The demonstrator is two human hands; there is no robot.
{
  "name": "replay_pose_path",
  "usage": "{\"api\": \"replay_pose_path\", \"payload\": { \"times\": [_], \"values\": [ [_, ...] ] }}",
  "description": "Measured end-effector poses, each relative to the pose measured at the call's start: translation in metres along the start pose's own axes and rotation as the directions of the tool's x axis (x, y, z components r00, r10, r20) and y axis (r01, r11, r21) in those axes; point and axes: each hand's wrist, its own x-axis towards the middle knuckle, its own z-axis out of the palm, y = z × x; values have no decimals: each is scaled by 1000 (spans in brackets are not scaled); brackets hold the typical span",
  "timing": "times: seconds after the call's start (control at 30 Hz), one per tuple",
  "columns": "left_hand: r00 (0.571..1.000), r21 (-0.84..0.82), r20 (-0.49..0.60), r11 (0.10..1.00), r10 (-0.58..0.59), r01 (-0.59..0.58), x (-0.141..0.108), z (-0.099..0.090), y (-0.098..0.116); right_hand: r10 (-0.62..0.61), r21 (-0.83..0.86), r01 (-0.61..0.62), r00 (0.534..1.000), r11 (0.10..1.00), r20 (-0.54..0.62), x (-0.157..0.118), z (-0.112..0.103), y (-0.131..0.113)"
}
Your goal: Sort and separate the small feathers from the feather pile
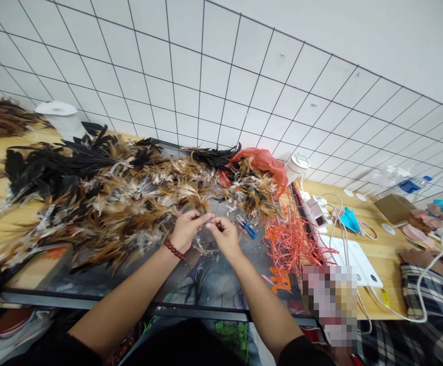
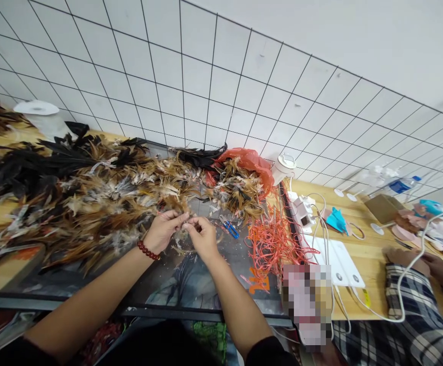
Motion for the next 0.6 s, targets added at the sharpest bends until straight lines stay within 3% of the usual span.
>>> {"api": "replay_pose_path", "payload": {
  "times": [0.2, 0.43, 0.5, 0.6],
  "values": [
    [994, -26, 99, 999, 41, -39, -2, 0, 4, 23, -10, -23, 1000, 1000, 7, 2, -1, 3],
    [996, -21, 83, 1000, -13, 14, 1, -1, 4, -117, -75, 110, 989, 991, -89, -2, -3, -6],
    [991, 31, 122, 999, -48, 45, 1, -1, 4, -98, -42, 93, 987, 995, -125, -1, -4, -9],
    [957, 203, 242, 973, -158, 109, -2, -2, 5, -62, 39, 66, 994, 997, -85, 3, -7, -9]
  ]
}}
